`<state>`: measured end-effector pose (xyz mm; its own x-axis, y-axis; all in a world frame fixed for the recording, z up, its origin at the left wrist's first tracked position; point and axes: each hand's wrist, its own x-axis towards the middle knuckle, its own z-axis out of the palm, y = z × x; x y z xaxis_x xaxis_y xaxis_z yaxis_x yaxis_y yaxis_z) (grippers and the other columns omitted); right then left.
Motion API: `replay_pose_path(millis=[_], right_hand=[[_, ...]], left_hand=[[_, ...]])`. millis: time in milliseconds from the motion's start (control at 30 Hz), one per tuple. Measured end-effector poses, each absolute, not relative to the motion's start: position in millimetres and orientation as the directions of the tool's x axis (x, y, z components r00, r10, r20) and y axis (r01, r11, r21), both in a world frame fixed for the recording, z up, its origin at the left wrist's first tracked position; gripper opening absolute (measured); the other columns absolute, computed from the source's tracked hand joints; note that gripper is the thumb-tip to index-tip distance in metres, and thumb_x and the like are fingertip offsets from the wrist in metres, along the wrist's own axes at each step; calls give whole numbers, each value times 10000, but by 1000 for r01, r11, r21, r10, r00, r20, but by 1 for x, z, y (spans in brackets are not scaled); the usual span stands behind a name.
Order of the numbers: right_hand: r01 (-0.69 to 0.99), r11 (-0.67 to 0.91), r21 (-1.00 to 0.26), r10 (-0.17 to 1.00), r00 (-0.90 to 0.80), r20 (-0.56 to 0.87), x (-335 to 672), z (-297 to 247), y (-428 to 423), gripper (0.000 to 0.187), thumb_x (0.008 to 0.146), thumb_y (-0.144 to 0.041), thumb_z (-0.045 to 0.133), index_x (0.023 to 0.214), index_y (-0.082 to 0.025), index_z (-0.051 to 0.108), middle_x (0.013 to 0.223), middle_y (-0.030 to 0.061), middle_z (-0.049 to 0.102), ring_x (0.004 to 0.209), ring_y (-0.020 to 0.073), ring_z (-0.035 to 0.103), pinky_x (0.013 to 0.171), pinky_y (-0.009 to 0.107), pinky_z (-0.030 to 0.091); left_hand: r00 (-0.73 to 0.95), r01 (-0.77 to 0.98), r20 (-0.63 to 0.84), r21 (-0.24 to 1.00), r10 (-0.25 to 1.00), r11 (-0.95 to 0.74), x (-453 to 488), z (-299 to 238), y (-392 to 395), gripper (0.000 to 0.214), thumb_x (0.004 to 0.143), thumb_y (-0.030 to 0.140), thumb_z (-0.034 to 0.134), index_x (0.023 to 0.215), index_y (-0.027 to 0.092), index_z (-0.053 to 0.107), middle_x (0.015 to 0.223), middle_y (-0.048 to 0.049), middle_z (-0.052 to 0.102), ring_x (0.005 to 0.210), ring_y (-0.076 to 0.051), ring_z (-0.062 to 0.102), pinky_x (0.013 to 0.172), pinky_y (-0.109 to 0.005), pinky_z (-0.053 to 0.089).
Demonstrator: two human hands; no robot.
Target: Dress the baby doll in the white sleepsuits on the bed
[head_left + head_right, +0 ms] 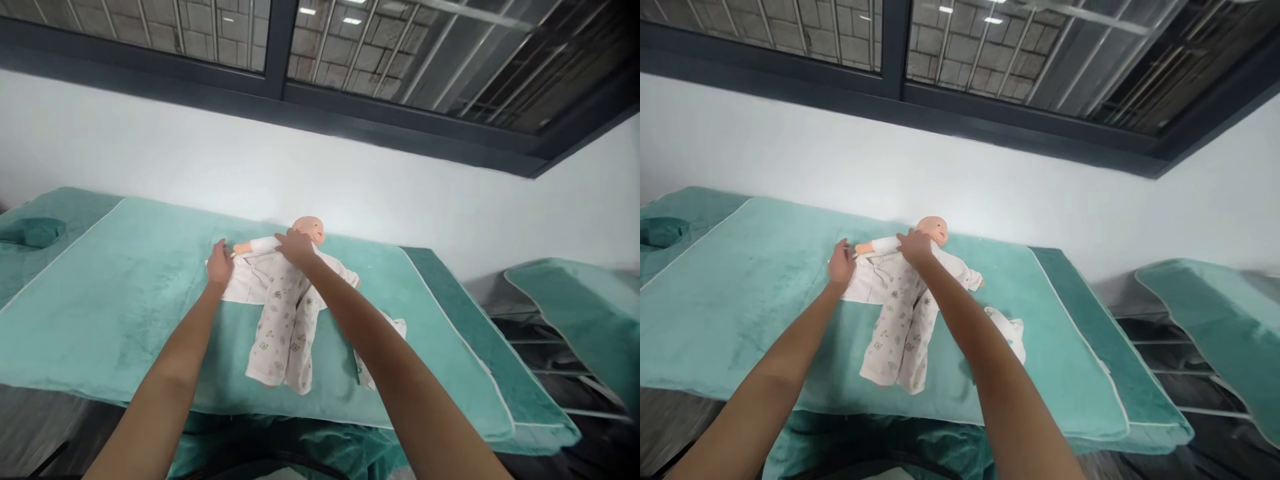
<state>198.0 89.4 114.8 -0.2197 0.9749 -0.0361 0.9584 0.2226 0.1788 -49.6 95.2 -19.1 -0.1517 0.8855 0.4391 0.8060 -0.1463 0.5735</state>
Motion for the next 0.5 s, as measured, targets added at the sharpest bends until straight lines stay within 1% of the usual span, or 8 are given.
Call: replay_pose_path(millis=[33, 100, 200, 267, 300, 400, 433, 500], right_hand=[[953, 248, 176, 969, -245, -40, 192, 111, 91, 422, 999, -441, 501, 1386, -277, 545, 1284, 174, 586, 1157, 369, 567, 877, 479, 466], [941, 295, 163, 955, -290, -56, 177, 100, 94, 399, 993, -426, 515, 1341, -244, 589, 1249, 182, 607, 1136, 366, 584, 887, 483, 457], [935, 328, 132, 944, -323, -62, 152, 86, 98, 357, 974, -384, 556, 1274, -209, 636, 1221, 188, 628, 1129, 355, 592, 913, 484, 442], [934, 341, 104, 940, -338, -46, 140, 79, 100, 325, 960, -346, 578, 1240, -199, 652, 1215, 180, 640, 1146, 344, 586, 947, 483, 428], [934, 348, 86, 938, -346, -35, 136, 77, 101, 318, 953, -340, 587, 1229, -198, 658, 1211, 173, 647, 1153, 338, 584, 963, 479, 423], [934, 357, 30, 934, -357, 1, 143, 77, 106, 358, 983, -386, 533, 1278, -213, 639, 1236, 145, 663, 1160, 309, 592, 982, 445, 435], [939, 344, -19, 939, -344, 29, 153, 77, 107, 381, 1007, -400, 481, 1315, -224, 620, 1273, 132, 660, 1175, 295, 592, 987, 424, 441], [937, 288, -198, 956, -269, 118, 185, 73, 105, 424, 1051, -396, 353, 1368, -244, 590, 1350, 92, 644, 1208, 257, 589, 995, 377, 452]], left_hand=[[-189, 780, 457, 608, 869, -150, -52, -20, 93, 464, 1006, 234, 297, 1441, 161, 441, 1295, -156, 635, 1115, -259, 653, 920, -404, 517], [-173, 783, 515, 589, 839, -200, -56, -21, 86, 479, 985, 193, 298, 1436, 136, 449, 1358, -184, 591, 1239, -262, 596, 1007, -417, 488], [58, 848, 569, 405, 820, -341, -52, -18, 73, 534, 951, 206, 415, 1479, 132, 427, 1490, -195, 499, 1406, -292, 455, 1152, -458, 366], [207, 868, 523, 291, 827, -402, -47, -16, 68, 552, 964, 276, 461, 1500, 154, 417, 1496, -179, 509, 1398, -309, 457, 1185, -487, 302], [241, 877, 487, 260, 840, -403, -44, -15, 67, 538, 979, 318, 459, 1495, 166, 431, 1468, -172, 540, 1366, -315, 486, 1180, -497, 296], [232, 912, 414, 223, 880, -345, -41, -15, 69, 498, 1015, 406, 406, 1453, 187, 495, 1377, -168, 612, 1267, -332, 550, 1118, -505, 337], [224, 919, 407, 215, 885, -332, -41, -16, 70, 494, 1022, 413, 390, 1447, 190, 505, 1364, -171, 618, 1250, -335, 557, 1097, -501, 350], [219, 925, 411, 201, 885, -322, -42, -17, 71, 493, 1027, 415, 378, 1449, 193, 507, 1358, -177, 618, 1238, -338, 560, 1076, -496, 357]])
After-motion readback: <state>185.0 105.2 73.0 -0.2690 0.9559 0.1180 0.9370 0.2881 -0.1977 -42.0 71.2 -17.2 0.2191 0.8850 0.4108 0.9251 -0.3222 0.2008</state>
